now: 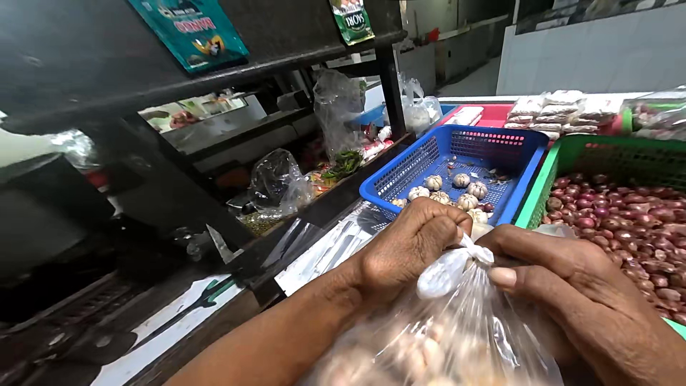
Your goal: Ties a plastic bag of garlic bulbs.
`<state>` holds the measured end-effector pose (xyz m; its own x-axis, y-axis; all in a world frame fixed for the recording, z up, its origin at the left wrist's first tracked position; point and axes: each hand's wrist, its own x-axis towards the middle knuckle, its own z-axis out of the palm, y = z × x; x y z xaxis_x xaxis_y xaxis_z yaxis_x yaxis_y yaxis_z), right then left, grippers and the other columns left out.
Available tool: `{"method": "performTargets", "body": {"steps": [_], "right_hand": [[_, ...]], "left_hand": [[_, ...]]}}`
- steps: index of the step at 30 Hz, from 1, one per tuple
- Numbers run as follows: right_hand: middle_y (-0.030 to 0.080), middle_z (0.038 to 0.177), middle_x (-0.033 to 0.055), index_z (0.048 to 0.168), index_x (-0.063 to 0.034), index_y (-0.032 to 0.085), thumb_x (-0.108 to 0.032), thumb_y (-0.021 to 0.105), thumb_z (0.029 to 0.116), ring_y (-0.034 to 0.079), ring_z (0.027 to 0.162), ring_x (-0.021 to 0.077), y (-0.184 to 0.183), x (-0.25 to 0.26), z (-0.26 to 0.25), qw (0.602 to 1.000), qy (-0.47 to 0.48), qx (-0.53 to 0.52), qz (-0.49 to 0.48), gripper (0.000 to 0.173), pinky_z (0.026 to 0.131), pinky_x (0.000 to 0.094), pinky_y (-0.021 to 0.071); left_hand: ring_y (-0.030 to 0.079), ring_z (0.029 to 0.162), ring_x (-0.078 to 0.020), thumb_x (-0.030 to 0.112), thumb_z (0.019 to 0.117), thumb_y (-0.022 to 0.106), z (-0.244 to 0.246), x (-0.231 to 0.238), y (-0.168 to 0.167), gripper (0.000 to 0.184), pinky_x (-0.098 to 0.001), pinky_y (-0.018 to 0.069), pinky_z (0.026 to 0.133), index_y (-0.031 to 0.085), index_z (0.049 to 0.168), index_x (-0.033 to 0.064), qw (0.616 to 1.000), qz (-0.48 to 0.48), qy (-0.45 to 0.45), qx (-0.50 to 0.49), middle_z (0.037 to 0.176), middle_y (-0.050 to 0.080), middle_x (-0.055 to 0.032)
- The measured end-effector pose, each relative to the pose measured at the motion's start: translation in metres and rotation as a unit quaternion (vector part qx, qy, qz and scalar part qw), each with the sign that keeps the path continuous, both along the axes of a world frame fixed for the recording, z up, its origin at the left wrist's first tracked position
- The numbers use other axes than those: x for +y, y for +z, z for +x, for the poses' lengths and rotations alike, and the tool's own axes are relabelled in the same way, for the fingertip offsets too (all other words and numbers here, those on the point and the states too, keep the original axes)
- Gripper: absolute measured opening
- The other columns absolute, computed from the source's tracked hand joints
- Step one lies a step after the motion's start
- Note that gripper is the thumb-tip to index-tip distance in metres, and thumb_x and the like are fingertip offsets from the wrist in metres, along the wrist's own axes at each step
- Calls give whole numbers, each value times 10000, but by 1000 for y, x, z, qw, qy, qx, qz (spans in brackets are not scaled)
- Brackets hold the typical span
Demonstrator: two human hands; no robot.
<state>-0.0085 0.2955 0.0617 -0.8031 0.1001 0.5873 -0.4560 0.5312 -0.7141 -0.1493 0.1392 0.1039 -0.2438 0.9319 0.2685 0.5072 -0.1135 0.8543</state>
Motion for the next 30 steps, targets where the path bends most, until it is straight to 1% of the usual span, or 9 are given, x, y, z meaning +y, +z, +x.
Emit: {"method": "performTargets", "body": {"steps": [2,4,8,11,13,20,23,25,30], "right_hand": [[588,726,-125,904,-198,710,-229,533,977,550,629,-33,-2,-1,-1,1000,-4,8,-12,193,524,132,444],[574,662,-86,836,-169,707,-136,539,928,525,556,5,-2,-2,-2,998,0,14,-56,195,468,156,422],[582,631,-62,785,-168,711,-108,540,899,526,534,31,-1,-5,0,995,-14,-8,-100,215,451,178,411],[581,633,-60,789,-172,706,-98,519,884,530,529,36,1,-6,1,994,-23,-13,-105,222,443,183,418],[574,622,-70,784,-177,703,-91,515,845,526,515,30,1,-7,0,995,-32,-8,-91,216,424,187,408],[581,652,-81,760,-162,693,-70,549,815,536,557,10,-1,-10,0,994,-45,61,-84,179,458,169,422],[588,659,-82,740,-143,688,-60,568,794,550,582,-4,-3,-11,-1,989,-57,110,-86,156,486,150,445],[587,654,-84,719,-144,679,-71,577,790,557,589,-4,-4,-12,-1,986,-64,128,-89,144,499,149,450],[590,646,-98,704,-163,676,-112,575,807,563,592,-6,-6,-12,-3,986,-76,128,-79,152,502,167,447]], "left_hand": [[422,529,35,99,986,367,-3,1,-1,334,-127,331,485,502,685,150,1000,3,-10,-5,585,446,93],[418,516,30,154,1017,377,-2,0,-2,356,-123,328,470,490,680,146,1000,2,-21,-22,578,437,85],[395,505,8,156,1012,372,3,-1,-2,375,-136,299,457,468,651,143,999,11,-9,-28,571,420,67],[445,566,10,160,1004,382,2,0,-6,363,-147,350,516,479,655,154,999,43,3,-6,619,465,69],[450,574,12,200,1024,387,1,-1,-8,381,-150,356,521,477,656,158,998,62,16,30,622,466,75],[442,562,-16,302,1040,389,13,-7,-3,419,-169,332,482,482,657,159,979,78,96,164,644,464,58],[460,654,-31,267,1017,374,13,-6,1,407,-204,344,583,479,638,164,960,85,99,247,659,456,65],[467,683,-34,324,1038,354,12,-7,2,442,-225,355,635,470,636,182,947,86,101,294,650,449,80],[489,695,-42,340,1033,336,7,-9,0,444,-267,374,688,477,639,193,930,86,111,340,649,472,86]]}}
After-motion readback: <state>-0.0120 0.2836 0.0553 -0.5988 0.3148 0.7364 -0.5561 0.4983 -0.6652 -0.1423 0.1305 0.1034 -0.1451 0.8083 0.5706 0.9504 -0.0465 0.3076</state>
